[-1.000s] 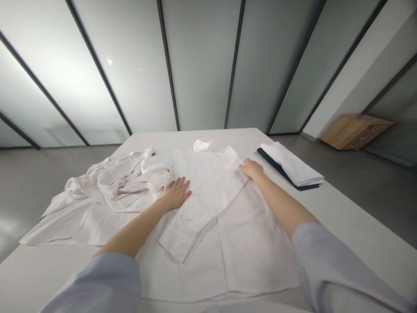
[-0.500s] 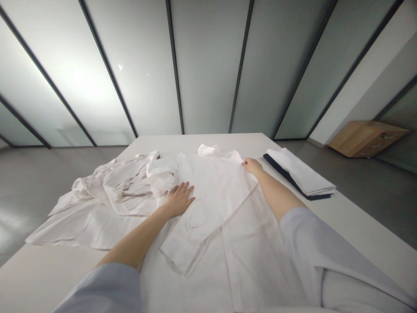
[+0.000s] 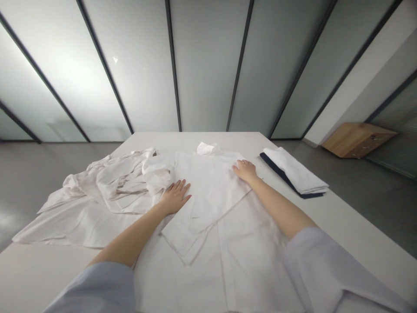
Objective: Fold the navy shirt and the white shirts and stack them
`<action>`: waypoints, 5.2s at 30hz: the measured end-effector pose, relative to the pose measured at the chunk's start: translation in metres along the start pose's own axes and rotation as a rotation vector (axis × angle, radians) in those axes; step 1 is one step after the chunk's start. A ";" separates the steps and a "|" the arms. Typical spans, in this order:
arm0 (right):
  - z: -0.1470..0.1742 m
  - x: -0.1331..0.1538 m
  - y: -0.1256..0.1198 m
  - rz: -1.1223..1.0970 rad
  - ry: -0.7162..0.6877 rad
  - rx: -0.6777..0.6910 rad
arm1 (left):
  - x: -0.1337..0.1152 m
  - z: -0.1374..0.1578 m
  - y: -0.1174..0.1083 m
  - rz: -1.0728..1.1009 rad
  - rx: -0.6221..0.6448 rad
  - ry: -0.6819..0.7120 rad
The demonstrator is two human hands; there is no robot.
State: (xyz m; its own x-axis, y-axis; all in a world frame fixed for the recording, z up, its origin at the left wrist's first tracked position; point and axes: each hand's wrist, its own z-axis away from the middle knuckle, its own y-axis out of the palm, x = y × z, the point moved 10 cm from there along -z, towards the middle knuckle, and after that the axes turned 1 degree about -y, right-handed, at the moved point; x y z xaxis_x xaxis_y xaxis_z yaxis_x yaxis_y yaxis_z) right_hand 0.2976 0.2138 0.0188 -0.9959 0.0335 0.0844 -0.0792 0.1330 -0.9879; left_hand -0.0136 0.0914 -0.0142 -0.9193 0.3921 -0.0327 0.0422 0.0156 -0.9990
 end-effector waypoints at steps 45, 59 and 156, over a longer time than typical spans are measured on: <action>0.107 0.059 0.016 -0.027 -0.212 0.073 | 0.001 -0.038 -0.026 0.266 -0.236 0.006; 0.106 0.056 0.015 -0.027 -0.249 0.071 | 0.005 -0.038 -0.021 0.300 -0.255 0.015; 0.092 0.044 0.004 -0.650 -0.218 -0.001 | -0.010 -0.045 -0.008 0.204 -0.163 0.041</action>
State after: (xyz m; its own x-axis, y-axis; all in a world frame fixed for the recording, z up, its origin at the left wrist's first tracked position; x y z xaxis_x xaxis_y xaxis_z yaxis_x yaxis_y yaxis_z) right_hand 0.2498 0.1244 0.0066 -0.7321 -0.2533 0.6324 -0.6642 0.0596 -0.7451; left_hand 0.0126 0.1283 -0.0042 -0.8689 0.4394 -0.2281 0.2903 0.0789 -0.9537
